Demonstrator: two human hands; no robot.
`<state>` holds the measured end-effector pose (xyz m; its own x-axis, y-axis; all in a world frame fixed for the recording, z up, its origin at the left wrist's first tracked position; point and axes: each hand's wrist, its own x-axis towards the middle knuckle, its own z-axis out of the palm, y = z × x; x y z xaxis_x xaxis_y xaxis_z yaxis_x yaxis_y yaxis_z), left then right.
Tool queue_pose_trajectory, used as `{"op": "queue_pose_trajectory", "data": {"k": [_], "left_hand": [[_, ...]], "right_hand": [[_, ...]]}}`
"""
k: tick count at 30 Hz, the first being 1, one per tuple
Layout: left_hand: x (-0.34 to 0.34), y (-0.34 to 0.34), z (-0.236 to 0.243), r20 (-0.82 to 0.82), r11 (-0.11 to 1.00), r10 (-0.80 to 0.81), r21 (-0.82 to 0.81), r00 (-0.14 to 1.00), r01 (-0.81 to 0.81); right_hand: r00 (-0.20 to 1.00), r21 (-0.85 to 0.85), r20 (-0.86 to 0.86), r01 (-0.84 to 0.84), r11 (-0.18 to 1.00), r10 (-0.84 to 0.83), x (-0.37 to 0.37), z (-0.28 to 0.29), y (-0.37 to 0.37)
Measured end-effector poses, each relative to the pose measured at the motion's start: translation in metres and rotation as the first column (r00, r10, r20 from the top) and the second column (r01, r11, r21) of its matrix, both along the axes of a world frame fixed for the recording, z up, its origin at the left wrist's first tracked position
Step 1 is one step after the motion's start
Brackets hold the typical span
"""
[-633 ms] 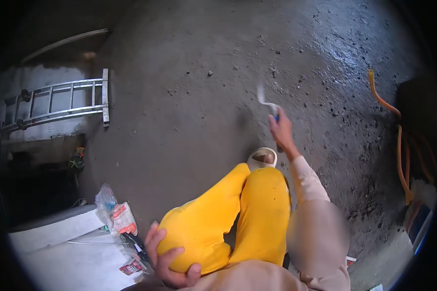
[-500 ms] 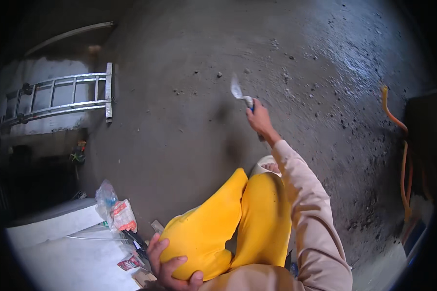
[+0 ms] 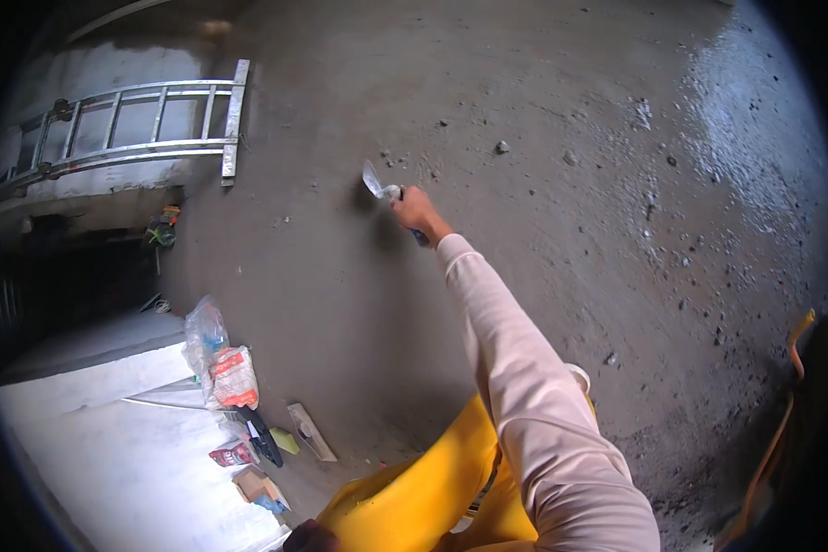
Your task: The person walks to a pillar base carrying plastering tools, scrapes concrete around flexible conduit tubes using a small trowel while holding the tubes by hand, and then stands up and walks down the hallway.
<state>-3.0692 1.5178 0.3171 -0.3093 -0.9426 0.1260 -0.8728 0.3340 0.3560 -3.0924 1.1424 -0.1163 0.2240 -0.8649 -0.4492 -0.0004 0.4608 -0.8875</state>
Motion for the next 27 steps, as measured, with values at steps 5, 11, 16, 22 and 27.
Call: {"op": "queue_pose_trajectory", "data": {"k": [5,11,16,22,27], "left_hand": [[0.002,-0.003,0.011,0.053,0.998,-0.027,0.054,0.998,0.025],[0.023,-0.006,0.017,0.033,0.977,-0.157,0.153,0.987,0.150],[0.015,-0.006,-0.013,-0.147,0.997,-0.074,0.010,0.986,0.076],[0.025,0.000,0.025,-0.033,0.986,-0.161,-0.050,0.986,0.159],[0.016,0.000,0.021,-0.049,0.965,-0.261,-0.045,0.964,0.259]], "right_hand": [[0.947,-0.061,-0.160,0.271,0.961,-0.277,0.054,-0.040,-0.012],[0.676,-0.204,-0.130,0.698,0.686,-0.726,-0.022,-0.082,0.019],[0.580,-0.255,-0.214,0.744,0.618,-0.786,-0.134,-0.069,0.105],[0.414,-0.259,-0.231,0.846,0.465,-0.881,-0.224,-0.049,0.206],[0.051,-0.053,-0.217,0.997,0.064,-0.975,-0.323,-0.008,0.364]]}}
